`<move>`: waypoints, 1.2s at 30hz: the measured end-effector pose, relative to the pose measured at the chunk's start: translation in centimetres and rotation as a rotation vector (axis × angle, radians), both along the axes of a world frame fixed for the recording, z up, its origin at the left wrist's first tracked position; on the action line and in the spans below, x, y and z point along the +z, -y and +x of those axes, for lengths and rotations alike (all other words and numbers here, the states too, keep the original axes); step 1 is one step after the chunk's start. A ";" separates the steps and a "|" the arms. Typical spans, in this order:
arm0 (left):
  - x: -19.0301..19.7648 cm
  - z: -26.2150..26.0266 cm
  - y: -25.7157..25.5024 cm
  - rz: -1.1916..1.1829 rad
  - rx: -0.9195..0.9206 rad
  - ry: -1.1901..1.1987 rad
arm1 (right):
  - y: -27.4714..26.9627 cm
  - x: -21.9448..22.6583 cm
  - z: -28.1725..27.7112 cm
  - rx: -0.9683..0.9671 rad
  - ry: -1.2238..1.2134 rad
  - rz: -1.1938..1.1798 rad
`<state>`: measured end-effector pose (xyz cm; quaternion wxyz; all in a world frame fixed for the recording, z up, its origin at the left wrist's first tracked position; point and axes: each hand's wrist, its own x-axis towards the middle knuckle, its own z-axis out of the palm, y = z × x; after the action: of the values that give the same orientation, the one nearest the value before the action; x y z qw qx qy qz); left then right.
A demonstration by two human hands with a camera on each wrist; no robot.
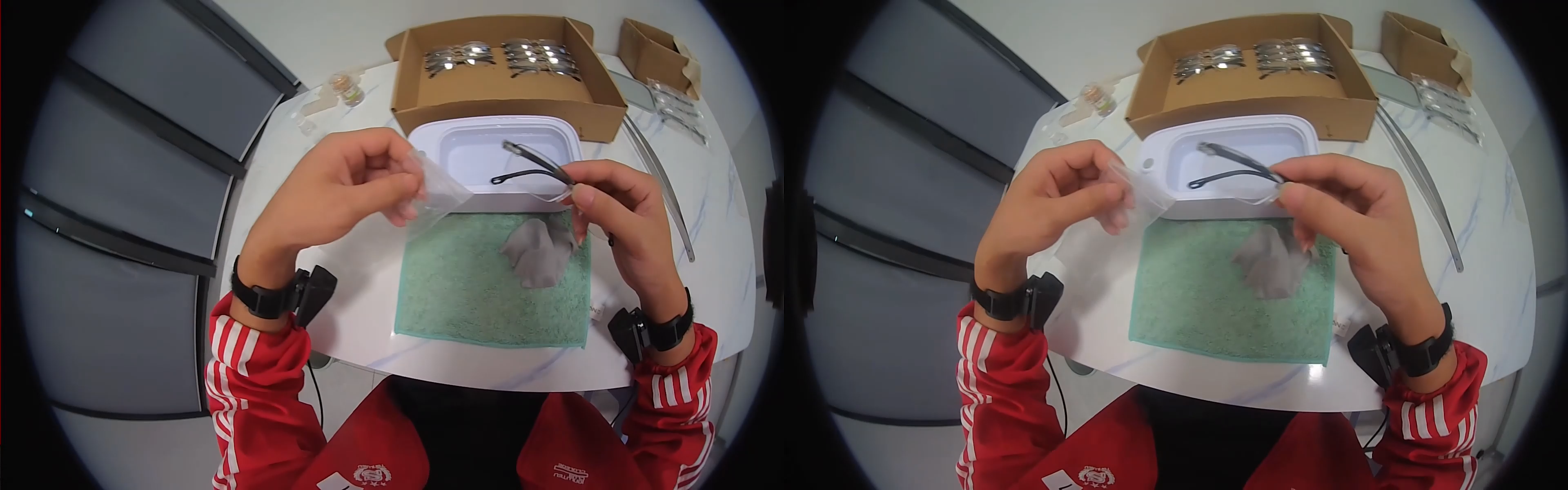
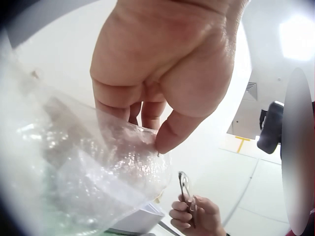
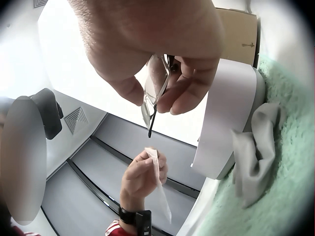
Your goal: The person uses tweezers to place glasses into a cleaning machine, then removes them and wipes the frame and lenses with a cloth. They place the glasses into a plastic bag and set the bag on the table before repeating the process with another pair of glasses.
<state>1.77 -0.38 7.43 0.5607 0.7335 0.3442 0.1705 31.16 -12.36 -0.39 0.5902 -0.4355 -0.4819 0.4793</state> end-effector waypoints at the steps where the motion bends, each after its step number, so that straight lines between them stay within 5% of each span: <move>1: -0.3 1.0 -0.1 0.016 -0.036 0.000 | 0.1 0.0 0.0 0.025 0.001 0.005; 11: -0.9 4.9 -1.3 0.121 -0.209 0.125 | 0.2 0.3 1.0 -0.047 -0.086 0.047; 36: -2.1 4.8 -1.8 0.054 -0.106 0.062 | 0.4 -0.4 0.9 -0.028 0.063 0.055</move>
<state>6.57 1.39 5.36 0.5594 0.7599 0.2827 0.1725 32.04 -12.74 -0.77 0.5932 -0.4408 -0.5072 0.4433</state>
